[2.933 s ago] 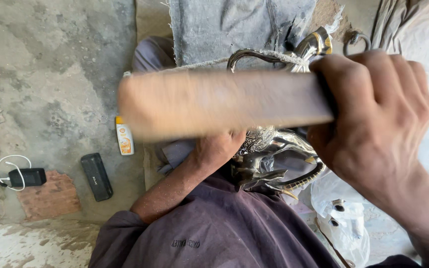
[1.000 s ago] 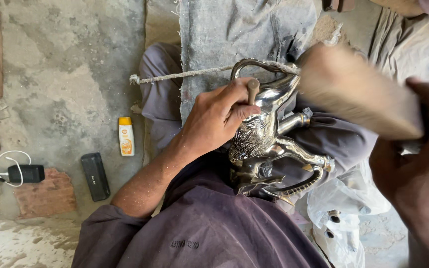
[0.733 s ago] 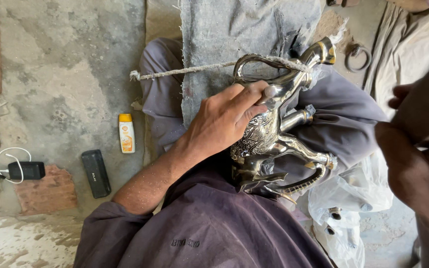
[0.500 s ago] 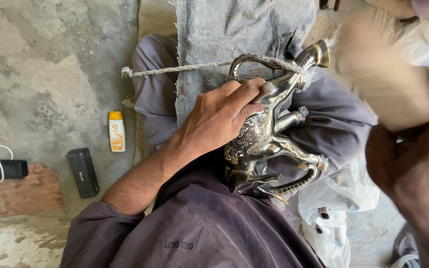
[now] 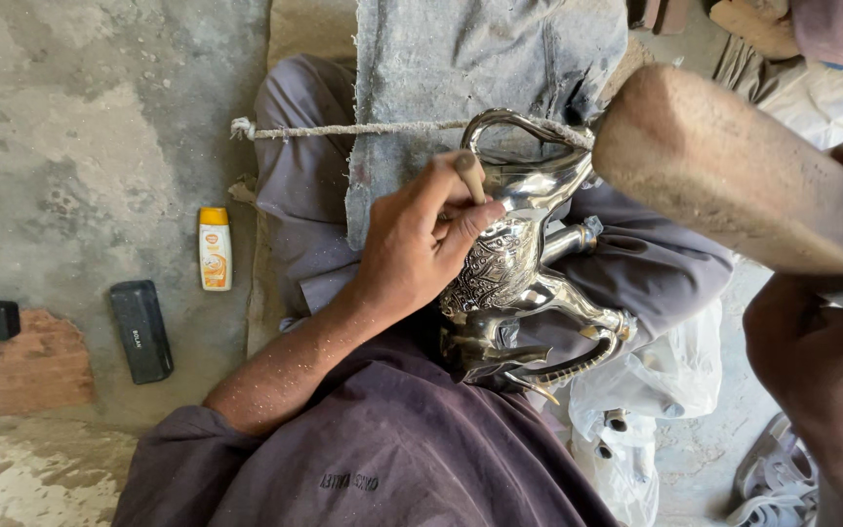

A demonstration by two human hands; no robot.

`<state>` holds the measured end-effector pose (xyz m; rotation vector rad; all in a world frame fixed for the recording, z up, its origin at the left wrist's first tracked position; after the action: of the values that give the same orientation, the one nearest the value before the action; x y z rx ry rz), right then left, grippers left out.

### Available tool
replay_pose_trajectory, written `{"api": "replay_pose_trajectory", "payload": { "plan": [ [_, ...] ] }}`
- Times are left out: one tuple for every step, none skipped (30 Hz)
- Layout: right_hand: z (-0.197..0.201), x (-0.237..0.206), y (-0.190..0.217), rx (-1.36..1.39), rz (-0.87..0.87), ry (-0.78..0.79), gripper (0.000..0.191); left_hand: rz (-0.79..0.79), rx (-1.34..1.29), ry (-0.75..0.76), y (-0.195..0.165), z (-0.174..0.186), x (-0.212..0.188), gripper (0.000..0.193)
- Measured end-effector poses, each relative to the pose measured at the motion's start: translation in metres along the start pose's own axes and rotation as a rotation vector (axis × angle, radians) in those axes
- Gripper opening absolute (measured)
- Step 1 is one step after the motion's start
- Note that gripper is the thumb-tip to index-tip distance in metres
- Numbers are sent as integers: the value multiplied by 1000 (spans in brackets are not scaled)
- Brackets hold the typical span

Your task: The person sits on the floor of a workshop with an ornate brass animal figurine resting on their lap. They hold a small chisel against the figurine's decorated surface and strike it with a wooden mallet to carve the pattern, periodically repositioning the chisel and rotating the figurine to work different areas.

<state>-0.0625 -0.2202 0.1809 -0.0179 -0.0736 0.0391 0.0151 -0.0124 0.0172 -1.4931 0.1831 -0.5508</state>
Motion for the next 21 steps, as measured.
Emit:
{"api": "replay_pose_trajectory", "payload": {
  "plan": [
    [-1, 1, -1, 8, 4, 11, 54, 38, -9, -2, 2, 0, -2, 29],
    [-3, 2, -2, 17, 8, 23, 53, 17, -8, -20, -2, 0, -5, 28],
    [-4, 5, -3, 44, 10, 44, 52, -8, -4, -38, -6, 0, -6, 26],
    [-6, 8, 2, 50, 60, 54, 51, -34, -1, -55, -8, 1, -7, 24],
    [-8, 11, 7, 56, 110, 65, 49, -32, -8, -56, -8, 0, -7, 25],
    [-10, 15, 18, 44, 208, 63, 47, -31, -13, -55, -8, -1, -7, 26],
    [-10, 18, 29, 34, 305, 61, 45, -29, -19, -54, -7, -2, -7, 26],
    [-14, 24, 23, 21, 174, 119, 52, -41, -14, -59, -8, -2, -8, 26],
    [-17, 28, 18, 7, 43, 174, 59, -55, -8, -64, -8, -2, -8, 25],
    [-13, 34, 21, 11, 17, 176, 60, -68, -2, -70, -8, -2, -9, 25],
    [-8, 41, 23, 15, -9, 178, 62, -52, -7, -64, -6, -3, -10, 23],
    [2, 50, 35, 38, 71, 126, 58, -37, -12, -59, -3, -5, -10, 20],
    [6, 57, 47, -32, 138, 114, 53, -24, -15, -55, 0, -6, -10, 19],
    [10, 64, 58, -102, 203, 98, 48, -34, 2, -56, 1, -7, -10, 19],
    [7, 68, 67, -265, 250, 125, 42, -43, 16, -55, 2, -9, -9, 20],
    [10, 72, 71, -300, 251, 130, 42, -55, 32, -56, 3, -10, -8, 20],
    [10, 76, 73, -335, 252, 134, 41, -54, 35, -54, 5, -11, -7, 20],
    [15, 77, 71, -238, 204, 127, 45, -46, 36, -49, 6, -12, -8, 20],
    [16, 77, 70, -237, 196, 130, 47, -41, 38, -46, 6, -12, -8, 20],
    [16, 74, 67, -237, 188, 132, 49, -49, 43, -43, 6, -11, -8, 23],
    [10, 69, 65, -333, 213, 151, 48, -55, 46, -36, 5, -10, -8, 26]
  ]
}}
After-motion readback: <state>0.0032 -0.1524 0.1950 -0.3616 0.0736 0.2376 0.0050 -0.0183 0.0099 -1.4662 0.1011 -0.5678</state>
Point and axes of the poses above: each hand's wrist, its own x-axis towards the middle knuckle, its own z-axis out of the back of the hand, y = z × x, the point moved 9 cm from there along x, towards the middle knuckle, and after that the axes turned 5 degrees about -x, right-handed, at the moved point
